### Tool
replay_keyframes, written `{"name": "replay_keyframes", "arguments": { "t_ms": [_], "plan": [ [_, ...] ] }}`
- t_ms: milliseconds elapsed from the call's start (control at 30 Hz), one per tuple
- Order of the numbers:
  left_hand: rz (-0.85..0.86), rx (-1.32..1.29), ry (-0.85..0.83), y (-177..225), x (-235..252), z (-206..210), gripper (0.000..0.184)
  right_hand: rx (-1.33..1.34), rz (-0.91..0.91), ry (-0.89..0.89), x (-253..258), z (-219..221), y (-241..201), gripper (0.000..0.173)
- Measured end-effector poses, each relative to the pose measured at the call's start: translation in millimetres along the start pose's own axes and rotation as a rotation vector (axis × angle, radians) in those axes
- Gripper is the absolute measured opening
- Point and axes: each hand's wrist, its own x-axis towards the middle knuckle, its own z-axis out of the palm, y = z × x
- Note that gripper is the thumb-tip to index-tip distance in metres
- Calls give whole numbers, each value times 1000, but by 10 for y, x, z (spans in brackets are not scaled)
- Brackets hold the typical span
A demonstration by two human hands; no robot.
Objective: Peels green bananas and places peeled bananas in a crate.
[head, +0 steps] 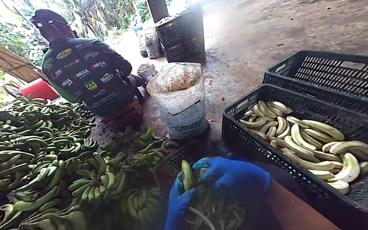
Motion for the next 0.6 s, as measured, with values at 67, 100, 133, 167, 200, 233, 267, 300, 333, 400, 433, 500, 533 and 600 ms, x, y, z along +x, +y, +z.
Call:
{"name": "replay_keyframes", "arguments": {
  "t_ms": [67,100,133,167,200,233,267,300,333,400,433,500,533,600],
  "plan": [
    [95,-51,17,39,108,28,74,-47,-21,-145,84,86,-5,42],
    [137,-68,11,119,152,20,76,-85,-24,-201,124,132,0,42],
    [163,-73,-25,212,183,2,76,-100,-16,-244,159,182,-24,42],
    [161,-64,-76,316,200,-5,79,-89,-12,-268,188,241,-65,44],
    [162,-83,-139,405,215,1,83,-70,-22,-272,217,310,-109,44],
    [161,-124,-201,480,234,15,88,-31,-28,-265,240,377,-169,43],
    [149,-174,-261,548,250,27,95,10,-54,-240,249,441,-174,42],
    [136,-236,-295,614,261,40,100,54,-89,-195,236,486,-135,43],
    [137,-306,-295,659,269,55,102,85,-132,-126,213,529,-59,44],
    [202,-433,-282,694,306,62,103,140,-154,-29,157,593,-19,45],
    [237,-471,-253,711,327,65,101,150,-142,15,117,633,-59,43],
    [285,-528,-127,745,412,-6,86,140,-78,139,22,761,-194,39],
    [308,-585,-53,733,464,-138,67,126,-58,212,-37,851,-265,38],
    [371,-738,128,674,583,-595,21,83,-42,329,-222,1037,-310,37]
  ]
}}
